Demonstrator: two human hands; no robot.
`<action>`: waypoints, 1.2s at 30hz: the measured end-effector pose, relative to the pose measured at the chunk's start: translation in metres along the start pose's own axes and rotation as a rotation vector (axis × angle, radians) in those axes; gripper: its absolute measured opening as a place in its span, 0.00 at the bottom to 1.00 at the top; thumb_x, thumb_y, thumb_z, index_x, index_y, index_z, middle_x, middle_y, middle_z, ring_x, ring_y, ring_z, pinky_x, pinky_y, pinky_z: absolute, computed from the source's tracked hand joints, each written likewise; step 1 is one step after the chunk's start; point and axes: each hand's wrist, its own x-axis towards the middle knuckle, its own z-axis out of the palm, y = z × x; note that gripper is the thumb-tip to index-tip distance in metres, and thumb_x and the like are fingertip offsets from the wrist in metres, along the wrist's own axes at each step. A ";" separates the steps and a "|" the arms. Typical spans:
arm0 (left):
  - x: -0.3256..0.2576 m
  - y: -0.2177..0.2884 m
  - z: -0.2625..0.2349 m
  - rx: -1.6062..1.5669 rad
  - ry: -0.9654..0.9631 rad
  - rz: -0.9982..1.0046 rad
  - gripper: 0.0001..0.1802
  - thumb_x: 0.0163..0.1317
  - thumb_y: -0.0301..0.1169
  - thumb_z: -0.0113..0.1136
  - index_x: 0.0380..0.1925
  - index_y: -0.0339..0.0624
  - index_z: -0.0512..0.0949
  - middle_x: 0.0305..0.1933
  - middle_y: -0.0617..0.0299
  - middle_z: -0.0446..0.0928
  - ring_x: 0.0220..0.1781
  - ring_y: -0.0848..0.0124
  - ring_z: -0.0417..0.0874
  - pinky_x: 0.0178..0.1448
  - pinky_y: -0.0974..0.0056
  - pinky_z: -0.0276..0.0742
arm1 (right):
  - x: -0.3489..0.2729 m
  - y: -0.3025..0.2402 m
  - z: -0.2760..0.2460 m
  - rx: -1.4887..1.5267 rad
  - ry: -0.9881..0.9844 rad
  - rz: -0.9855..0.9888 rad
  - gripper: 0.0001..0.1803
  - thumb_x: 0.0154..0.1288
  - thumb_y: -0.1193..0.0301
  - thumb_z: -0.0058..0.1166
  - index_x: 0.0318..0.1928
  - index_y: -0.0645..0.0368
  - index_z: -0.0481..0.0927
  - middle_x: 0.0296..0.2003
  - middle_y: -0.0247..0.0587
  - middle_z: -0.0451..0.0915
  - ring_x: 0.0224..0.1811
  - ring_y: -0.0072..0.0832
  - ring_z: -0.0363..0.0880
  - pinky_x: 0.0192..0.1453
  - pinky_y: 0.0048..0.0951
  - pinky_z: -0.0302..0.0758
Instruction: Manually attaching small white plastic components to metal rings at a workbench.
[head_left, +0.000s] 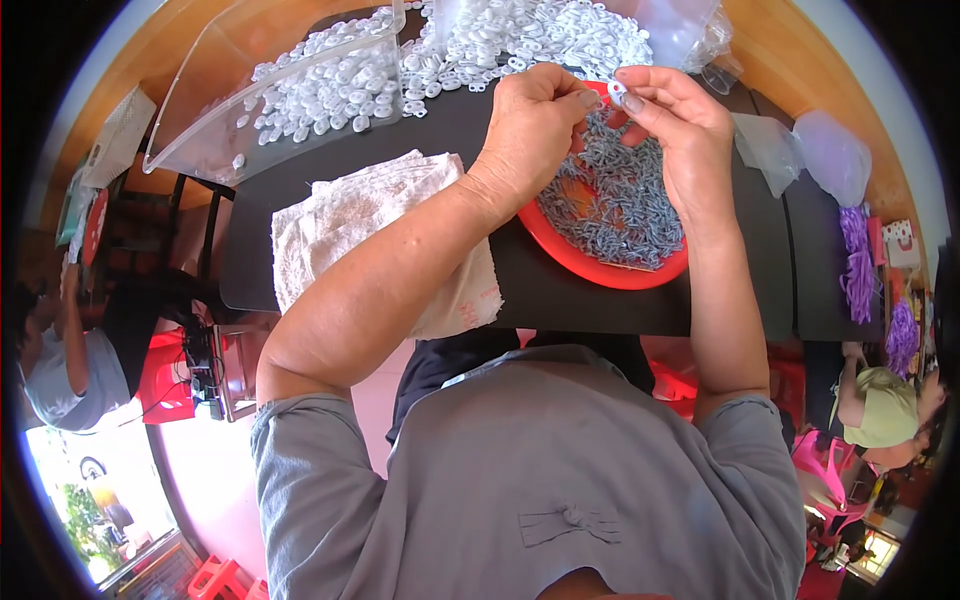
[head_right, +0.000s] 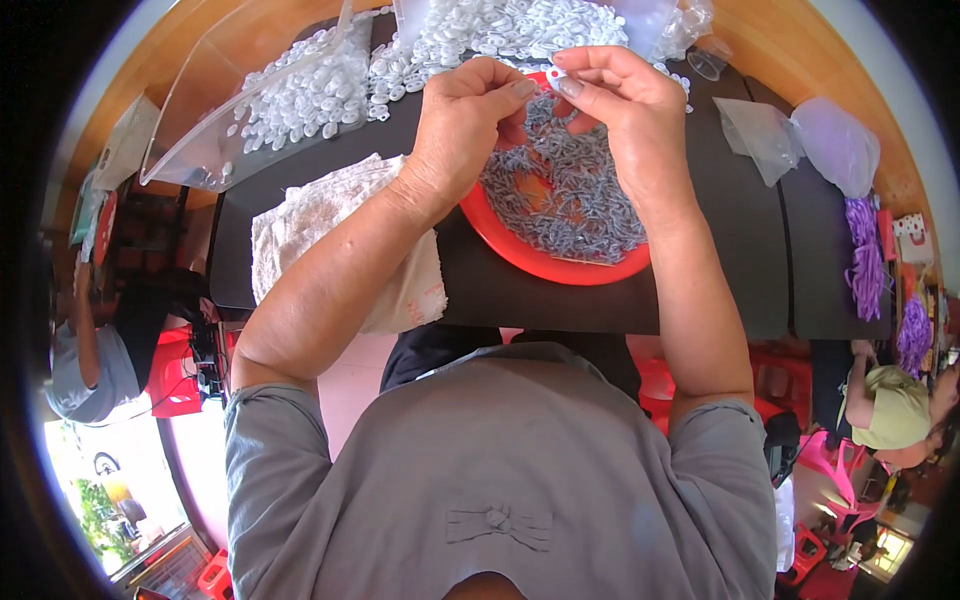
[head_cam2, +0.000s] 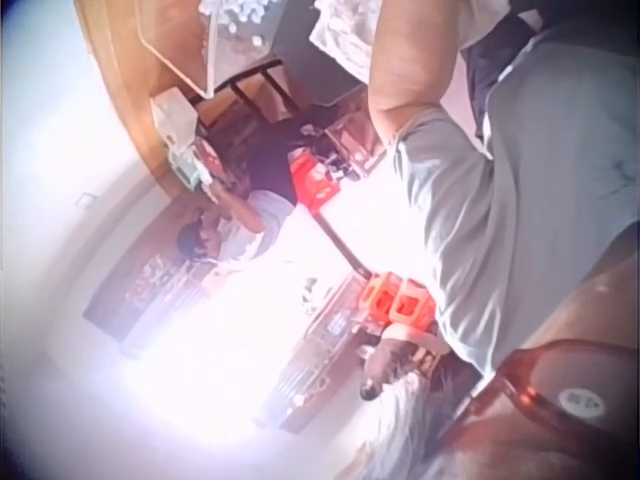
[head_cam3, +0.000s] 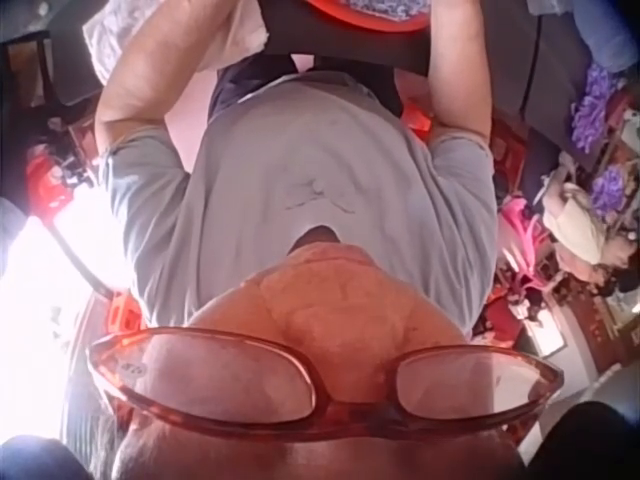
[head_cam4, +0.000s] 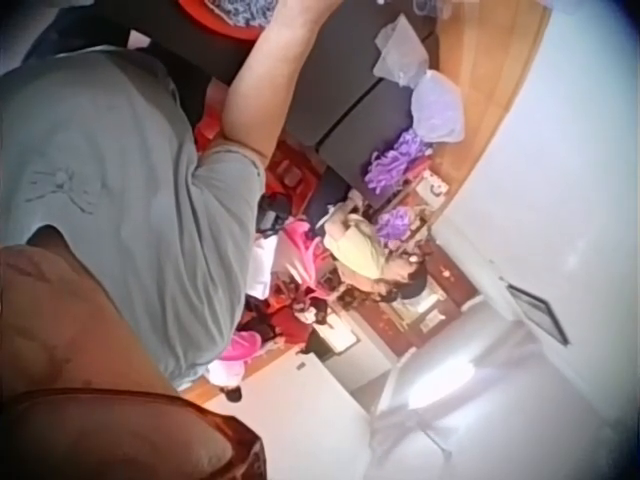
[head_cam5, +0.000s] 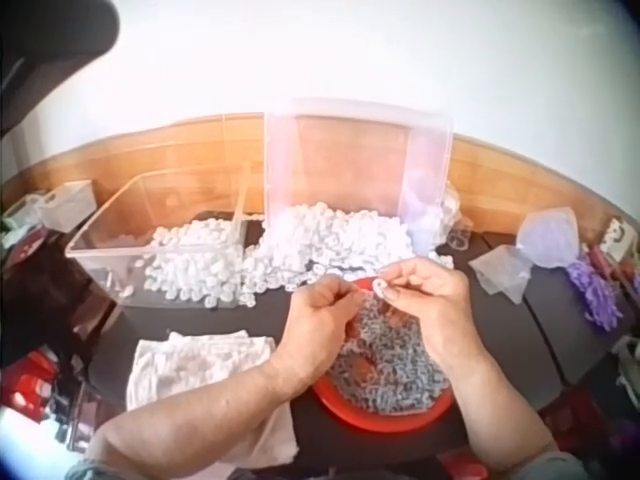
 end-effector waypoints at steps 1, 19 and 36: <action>0.000 0.000 0.000 0.015 0.001 0.004 0.08 0.64 0.29 0.59 0.31 0.35 0.78 0.23 0.66 0.74 0.23 0.78 0.73 0.29 0.71 0.71 | 0.000 0.001 0.000 0.000 -0.001 0.000 0.11 0.64 0.78 0.54 0.46 0.65 0.80 0.37 0.39 0.82 0.36 0.25 0.81 0.36 0.21 0.72; -0.001 -0.002 0.003 -0.063 0.016 0.004 0.07 0.63 0.27 0.58 0.31 0.33 0.77 0.22 0.63 0.74 0.21 0.77 0.74 0.26 0.70 0.72 | -0.001 0.007 0.008 0.091 0.021 0.001 0.11 0.64 0.79 0.54 0.47 0.66 0.79 0.37 0.39 0.82 0.35 0.24 0.80 0.37 0.22 0.74; -0.003 -0.002 0.005 0.015 0.010 0.050 0.06 0.64 0.27 0.59 0.32 0.34 0.77 0.24 0.65 0.74 0.24 0.78 0.73 0.30 0.72 0.73 | -0.004 -0.002 0.006 -0.047 0.006 0.066 0.08 0.65 0.71 0.58 0.39 0.63 0.82 0.28 0.32 0.80 0.29 0.17 0.78 0.32 0.18 0.70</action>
